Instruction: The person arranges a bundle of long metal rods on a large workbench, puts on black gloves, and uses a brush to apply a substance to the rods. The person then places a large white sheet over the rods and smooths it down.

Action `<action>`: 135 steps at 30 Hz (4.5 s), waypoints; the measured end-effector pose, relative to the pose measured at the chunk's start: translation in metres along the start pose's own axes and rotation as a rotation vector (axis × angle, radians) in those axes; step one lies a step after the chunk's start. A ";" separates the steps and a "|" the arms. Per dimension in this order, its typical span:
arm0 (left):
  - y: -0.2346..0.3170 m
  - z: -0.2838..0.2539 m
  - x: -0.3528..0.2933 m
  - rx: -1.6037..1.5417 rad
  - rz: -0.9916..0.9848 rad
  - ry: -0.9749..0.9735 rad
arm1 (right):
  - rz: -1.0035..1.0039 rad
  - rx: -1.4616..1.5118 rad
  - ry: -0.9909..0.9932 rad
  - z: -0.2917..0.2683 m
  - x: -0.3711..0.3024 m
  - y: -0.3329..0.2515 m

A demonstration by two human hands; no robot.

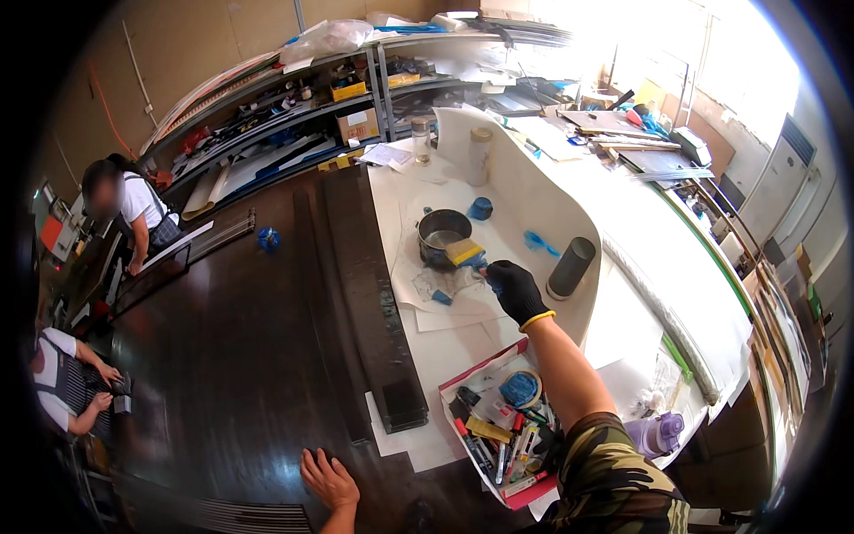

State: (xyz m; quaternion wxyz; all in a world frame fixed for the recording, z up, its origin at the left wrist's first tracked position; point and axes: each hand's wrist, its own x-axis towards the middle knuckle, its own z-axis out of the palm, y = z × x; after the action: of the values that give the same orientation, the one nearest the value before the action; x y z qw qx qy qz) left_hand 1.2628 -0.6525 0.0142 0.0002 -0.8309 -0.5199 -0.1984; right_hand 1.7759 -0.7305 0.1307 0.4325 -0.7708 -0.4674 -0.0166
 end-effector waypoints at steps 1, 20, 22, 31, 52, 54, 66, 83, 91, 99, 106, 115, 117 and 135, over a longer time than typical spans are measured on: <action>0.000 0.000 -0.001 0.001 -0.003 0.003 | 0.001 0.013 0.004 0.000 -0.002 -0.002; 0.002 -0.006 0.001 -0.006 -0.014 -0.029 | 0.959 1.167 0.727 0.050 0.038 0.042; 0.002 -0.004 0.002 0.000 -0.011 -0.011 | 0.945 1.155 0.702 0.046 0.033 0.044; 0.001 0.002 0.000 -0.009 -0.016 -0.011 | 0.795 0.623 0.502 0.016 0.022 0.069; 0.000 -0.001 0.000 0.008 -0.026 0.008 | 0.045 0.167 -0.119 -0.003 0.002 0.009; 0.001 0.000 0.002 0.008 -0.031 -0.005 | -0.078 0.144 -0.048 0.002 0.004 0.014; 0.001 -0.004 -0.001 0.001 -0.037 0.010 | 0.728 0.915 0.475 0.079 0.028 0.116; 0.001 0.000 0.001 -0.017 -0.035 -0.023 | -0.137 -0.361 0.005 0.011 0.044 0.006; 0.006 -0.009 0.000 -0.019 -0.028 0.007 | -0.141 -0.189 -0.118 -0.019 -0.001 -0.001; -0.003 0.008 0.005 -0.035 0.025 0.084 | 0.006 0.185 -0.061 -0.050 -0.049 -0.074; -0.004 -0.068 -0.004 -0.964 -0.200 0.006 | 0.285 0.777 -0.117 -0.051 -0.102 -0.185; -0.136 -0.218 -0.187 -0.664 -0.116 0.150 | 0.327 1.207 -0.194 0.009 -0.219 -0.271; -0.195 -0.231 -0.233 -0.569 -0.303 0.201 | 0.341 1.181 -0.270 0.039 -0.247 -0.306; -0.624 -0.232 -0.531 -0.312 -1.351 0.030 | 0.628 1.276 -0.760 0.373 -0.438 -0.729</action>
State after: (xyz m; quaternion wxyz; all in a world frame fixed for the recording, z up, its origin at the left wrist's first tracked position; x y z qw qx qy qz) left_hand 0.4451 -0.8722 -0.0757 -0.2356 -0.3128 -0.8886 -0.2390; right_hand 0.8523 -0.6476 0.1834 0.5852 -0.4234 -0.2633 0.6395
